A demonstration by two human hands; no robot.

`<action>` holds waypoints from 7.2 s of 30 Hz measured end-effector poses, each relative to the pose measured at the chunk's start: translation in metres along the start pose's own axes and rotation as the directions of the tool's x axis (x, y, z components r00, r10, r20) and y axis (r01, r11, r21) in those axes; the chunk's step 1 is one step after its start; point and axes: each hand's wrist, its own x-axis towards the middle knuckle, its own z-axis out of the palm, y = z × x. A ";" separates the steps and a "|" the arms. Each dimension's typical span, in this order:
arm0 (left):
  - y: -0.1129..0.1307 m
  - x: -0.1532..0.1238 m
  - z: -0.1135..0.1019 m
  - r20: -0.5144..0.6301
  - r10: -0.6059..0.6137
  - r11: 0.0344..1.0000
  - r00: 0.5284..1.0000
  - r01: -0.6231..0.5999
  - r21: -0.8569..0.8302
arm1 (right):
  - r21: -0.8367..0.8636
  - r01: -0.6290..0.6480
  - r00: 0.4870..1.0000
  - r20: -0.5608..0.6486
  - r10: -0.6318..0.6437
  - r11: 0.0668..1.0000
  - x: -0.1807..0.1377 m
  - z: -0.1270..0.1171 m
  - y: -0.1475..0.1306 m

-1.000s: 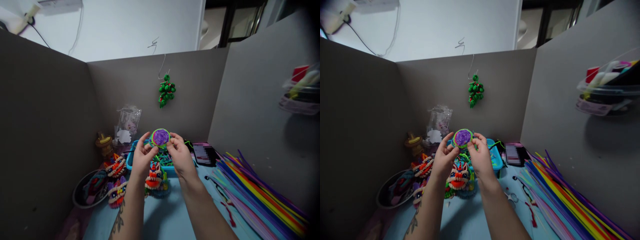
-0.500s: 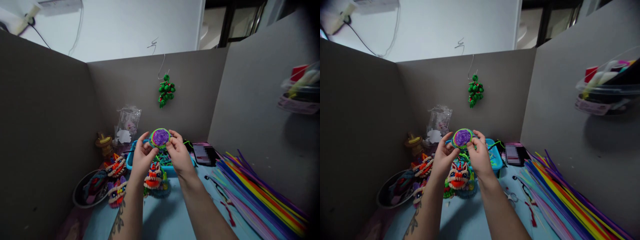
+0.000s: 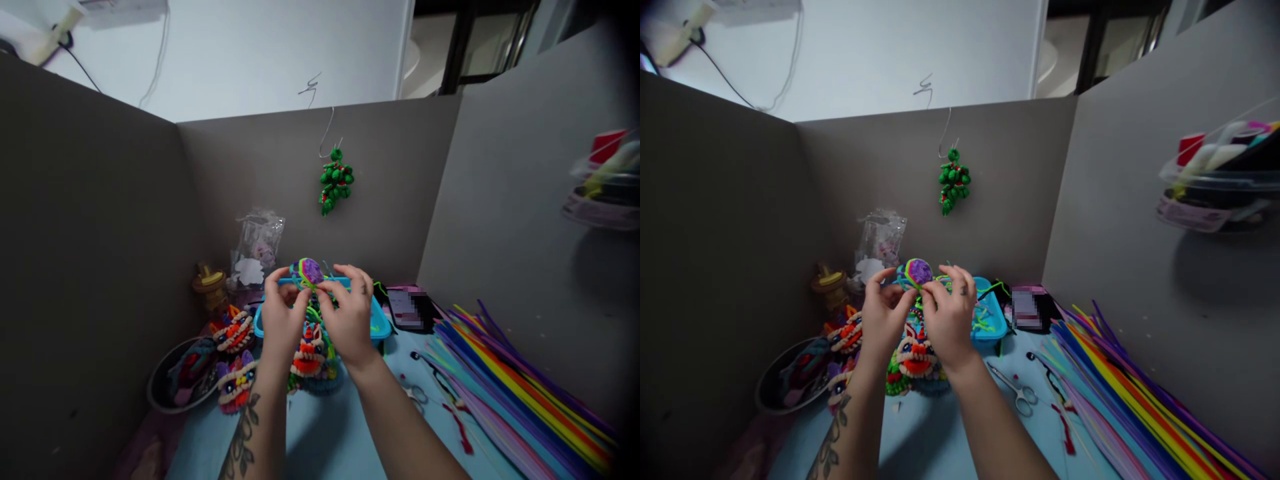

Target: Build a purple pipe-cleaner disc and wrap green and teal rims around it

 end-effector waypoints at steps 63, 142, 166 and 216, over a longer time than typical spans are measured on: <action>0.005 0.005 -0.012 0.258 -0.168 0.888 0.952 0.259 -0.380 | 0.655 -0.754 0.571 0.687 0.449 -0.044 0.013 -0.007 0.017; 0.005 0.005 -0.007 0.330 -0.396 0.685 0.857 0.515 -0.516 | 0.584 -0.695 0.478 0.811 0.337 -0.420 0.002 0.013 0.008; -0.003 0.013 -0.018 0.056 -0.344 0.829 0.937 0.331 -0.451 | 0.581 -0.693 0.512 0.814 0.276 -0.427 0.008 0.003 0.026; -0.005 0.029 -0.044 -0.284 -0.552 0.702 0.784 0.254 -0.666 | 0.045 -0.567 0.717 0.520 0.465 0.823 -0.002 0.006 0.114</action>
